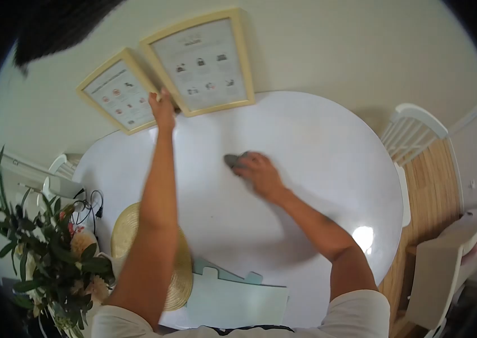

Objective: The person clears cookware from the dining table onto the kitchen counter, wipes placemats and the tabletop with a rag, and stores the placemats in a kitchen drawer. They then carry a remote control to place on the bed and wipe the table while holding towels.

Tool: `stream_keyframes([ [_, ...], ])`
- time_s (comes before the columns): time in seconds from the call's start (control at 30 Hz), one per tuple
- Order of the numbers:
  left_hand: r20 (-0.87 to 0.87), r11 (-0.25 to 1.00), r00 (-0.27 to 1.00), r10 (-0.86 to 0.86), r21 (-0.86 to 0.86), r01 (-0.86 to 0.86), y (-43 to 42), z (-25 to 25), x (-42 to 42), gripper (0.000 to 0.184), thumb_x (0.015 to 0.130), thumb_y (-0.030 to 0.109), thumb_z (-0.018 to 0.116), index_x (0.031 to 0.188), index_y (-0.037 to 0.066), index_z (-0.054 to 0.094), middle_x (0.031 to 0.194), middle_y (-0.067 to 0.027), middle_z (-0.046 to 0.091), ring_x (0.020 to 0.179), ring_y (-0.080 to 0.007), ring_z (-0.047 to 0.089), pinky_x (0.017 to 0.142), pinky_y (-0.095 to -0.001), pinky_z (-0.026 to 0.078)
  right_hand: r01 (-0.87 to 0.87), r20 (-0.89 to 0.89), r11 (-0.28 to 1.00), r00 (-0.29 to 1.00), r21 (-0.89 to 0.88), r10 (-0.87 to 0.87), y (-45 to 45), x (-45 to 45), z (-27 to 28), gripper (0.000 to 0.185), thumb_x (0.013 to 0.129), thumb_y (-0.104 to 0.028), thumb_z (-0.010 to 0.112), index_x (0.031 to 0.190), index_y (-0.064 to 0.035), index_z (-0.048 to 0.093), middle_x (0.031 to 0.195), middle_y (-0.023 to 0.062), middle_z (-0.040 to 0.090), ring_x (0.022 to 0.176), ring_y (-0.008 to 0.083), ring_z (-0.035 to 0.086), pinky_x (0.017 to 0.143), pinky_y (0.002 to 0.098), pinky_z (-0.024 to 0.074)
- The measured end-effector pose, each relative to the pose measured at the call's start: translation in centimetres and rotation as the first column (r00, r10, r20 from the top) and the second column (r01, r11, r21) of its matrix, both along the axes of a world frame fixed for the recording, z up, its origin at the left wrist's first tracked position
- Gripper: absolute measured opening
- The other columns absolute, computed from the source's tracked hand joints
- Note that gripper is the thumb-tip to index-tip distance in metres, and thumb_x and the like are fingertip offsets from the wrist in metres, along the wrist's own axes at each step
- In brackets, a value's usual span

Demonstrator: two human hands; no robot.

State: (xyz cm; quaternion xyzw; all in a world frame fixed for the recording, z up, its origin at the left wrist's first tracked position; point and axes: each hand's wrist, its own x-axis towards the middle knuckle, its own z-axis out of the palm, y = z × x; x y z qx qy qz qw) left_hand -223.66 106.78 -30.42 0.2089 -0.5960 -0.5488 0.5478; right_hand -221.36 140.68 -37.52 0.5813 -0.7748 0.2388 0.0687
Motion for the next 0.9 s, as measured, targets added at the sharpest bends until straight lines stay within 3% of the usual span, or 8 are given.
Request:
stream_keyframes([
  [0.1,0.079,0.952,0.956,-0.283,0.141,0.27,-2.4,1.5,-1.4,0.05,0.089,0.026,0.06,0.123,-0.005,0.038,0.122,-0.0136,0.047,0.104,-0.0173,0.048,0.096,-0.0309,0.037,0.29,0.179,0.912,0.953,-0.289,-0.246,6.6,-10.6,-2.6,0.035,0.077,0.003,0.045,0.105,-0.01,0.062,0.112,0.0138,0.057,0.103,0.0325,0.052,0.091,0.0454,0.0384],
  [0.13,0.106,0.879,0.882,-0.46,0.192,0.436,-2.2,2.2,-1.5,0.045,0.089,0.024,0.061,0.118,-0.003,0.041,0.118,-0.011,0.05,0.103,-0.0156,0.048,0.096,-0.0303,0.037,0.574,-0.151,0.779,0.772,-0.253,-0.617,9.0,-13.1,-3.6,0.038,0.079,0.003,0.046,0.113,-0.0098,0.057,0.11,0.015,0.057,0.095,0.0355,0.052,0.085,0.0463,0.0396],
  [0.23,-0.088,0.866,0.887,-0.453,0.193,0.461,-1.2,2.5,-1.7,0.03,0.087,0.02,0.063,0.106,0.002,0.047,0.108,-0.0064,0.055,0.1,-0.0132,0.048,0.094,-0.0297,0.038,0.963,-0.165,0.27,0.262,-0.026,-0.951,10.8,-17.8,-3.0,0.049,0.074,-0.014,0.061,0.123,-0.0169,0.052,0.134,0.01,0.04,0.125,0.0354,0.031,0.101,0.0506,0.0244],
  [0.37,-0.148,0.91,0.91,-0.387,0.095,0.403,-0.2,3.2,-1.1,0.02,0.088,0.015,0.062,0.097,0.003,0.05,0.101,-0.0043,0.056,0.097,-0.0127,0.049,0.091,-0.0295,0.04,0.951,-0.051,0.302,0.306,0.073,-0.951,2.8,-20.4,-2.3,0.057,0.067,-0.018,0.068,0.122,-0.024,0.053,0.134,0.003,0.04,0.128,0.0341,0.028,0.103,0.0547,0.0195],
  [0.5,-0.232,0.912,0.888,-0.398,0.008,0.411,2.0,8.7,0.3,0.019,0.088,0.014,0.062,0.098,0.003,0.05,0.1,-0.0036,0.056,0.096,-0.012,0.049,0.09,-0.0276,0.039,0.744,-0.046,0.669,0.668,-0.004,-0.743,-7.8,-17.2,-2.4,0.042,0.072,-0.017,0.06,0.113,-0.0234,0.059,0.124,0.0017,0.047,0.124,0.0297,0.034,0.102,0.0525,0.0218],
  [0.63,-0.245,0.905,0.877,-0.413,-0.007,0.424,1.8,11.3,0.0,0.017,0.088,0.012,0.061,0.099,0.003,0.052,0.1,-0.0026,0.057,0.095,-0.0111,0.05,0.089,-0.0255,0.04,0.189,0.109,0.972,0.979,-0.138,-0.175,-14.6,-10.5,-2.4,0.027,0.076,-0.011,0.056,0.1,-0.0226,0.065,0.117,-0.0012,0.053,0.119,0.0242,0.039,0.102,0.0485,0.0245],
  [0.77,-0.244,0.902,0.873,-0.423,-0.016,0.432,1.0,7.8,-1.8,0.016,0.087,0.01,0.061,0.099,0.004,0.052,0.099,-0.0018,0.057,0.095,-0.01,0.051,0.09,-0.0245,0.039,-0.454,0.168,0.884,0.868,-0.109,0.467,-13.3,-1.8,-2.7,0.02,0.076,-0.018,0.06,0.093,-0.0263,0.066,0.112,-0.0073,0.056,0.116,0.0222,0.041,0.099,0.0442,0.0291],
  [0.9,-0.3,0.867,0.847,-0.44,0.105,0.488,3.0,4.7,-2.3,0.015,0.087,0.008,0.061,0.098,0.004,0.052,0.098,-0.0017,0.057,0.094,-0.0094,0.051,0.09,-0.0246,0.039,-0.687,0.216,0.689,0.654,-0.232,0.725,-4.0,5.2,-1.6,0.013,0.074,-0.023,0.063,0.085,-0.0275,0.068,0.11,-0.0092,0.057,0.121,0.0226,0.037,0.103,0.0469,0.0255],
])
